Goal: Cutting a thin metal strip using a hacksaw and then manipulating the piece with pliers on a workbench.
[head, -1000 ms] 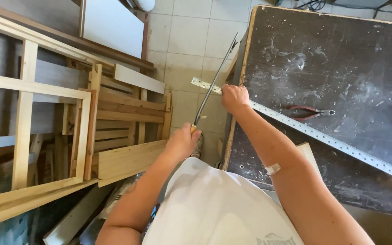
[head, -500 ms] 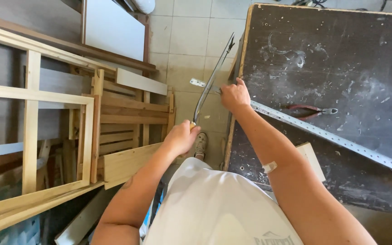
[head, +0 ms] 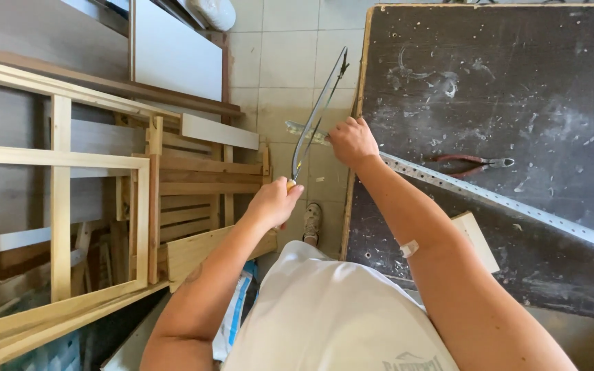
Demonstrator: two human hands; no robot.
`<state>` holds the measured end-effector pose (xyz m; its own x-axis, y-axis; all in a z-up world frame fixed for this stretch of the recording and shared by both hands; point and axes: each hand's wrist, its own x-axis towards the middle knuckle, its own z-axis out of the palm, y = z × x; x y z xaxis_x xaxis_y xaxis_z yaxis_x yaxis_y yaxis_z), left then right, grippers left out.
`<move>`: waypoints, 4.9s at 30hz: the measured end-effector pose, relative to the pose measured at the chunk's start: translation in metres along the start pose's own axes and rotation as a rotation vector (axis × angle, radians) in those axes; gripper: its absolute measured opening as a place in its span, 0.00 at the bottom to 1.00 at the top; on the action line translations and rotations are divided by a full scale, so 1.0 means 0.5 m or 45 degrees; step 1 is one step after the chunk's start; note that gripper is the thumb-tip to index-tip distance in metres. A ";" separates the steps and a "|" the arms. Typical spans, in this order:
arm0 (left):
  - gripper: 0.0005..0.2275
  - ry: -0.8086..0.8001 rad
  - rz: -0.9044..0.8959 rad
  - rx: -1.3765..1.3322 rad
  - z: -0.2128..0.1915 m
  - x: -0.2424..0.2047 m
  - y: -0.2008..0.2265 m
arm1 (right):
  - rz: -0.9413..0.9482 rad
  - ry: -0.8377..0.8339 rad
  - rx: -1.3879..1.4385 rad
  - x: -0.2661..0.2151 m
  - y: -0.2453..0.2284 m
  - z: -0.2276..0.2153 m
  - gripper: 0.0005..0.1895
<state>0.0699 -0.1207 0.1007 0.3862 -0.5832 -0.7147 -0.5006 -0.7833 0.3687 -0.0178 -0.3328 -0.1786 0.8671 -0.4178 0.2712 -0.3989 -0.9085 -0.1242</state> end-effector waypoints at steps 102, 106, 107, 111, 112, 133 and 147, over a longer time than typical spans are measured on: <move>0.18 0.034 0.018 -0.018 0.161 0.205 -0.201 | 0.314 -0.673 -0.025 -0.038 -0.137 -0.091 0.16; 0.19 0.039 0.023 -0.028 0.170 0.212 -0.209 | 0.338 -0.807 -0.031 -0.019 -0.141 -0.120 0.17; 0.19 0.083 0.040 -0.021 0.185 0.230 -0.221 | 0.331 -0.770 -0.019 -0.019 -0.138 -0.115 0.17; 0.22 0.052 0.043 -0.119 0.175 0.205 -0.216 | 0.342 -0.785 0.063 -0.016 -0.135 -0.126 0.14; 0.22 0.057 0.046 -0.120 0.181 0.210 -0.220 | 0.341 -0.779 0.060 -0.014 -0.135 -0.127 0.14; 0.23 0.080 0.066 -0.102 0.217 0.207 -0.219 | 0.138 -0.687 0.114 -0.055 -0.104 -0.138 0.25; 0.20 0.029 -0.059 -0.082 0.188 0.187 -0.247 | 0.127 -0.780 0.105 -0.038 -0.146 -0.103 0.26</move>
<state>0.0948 -0.0580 -0.0676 0.4260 -0.5501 -0.7183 -0.4309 -0.8215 0.3735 -0.0208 -0.2585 -0.1254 0.8500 -0.4028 -0.3393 -0.4839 -0.8518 -0.2009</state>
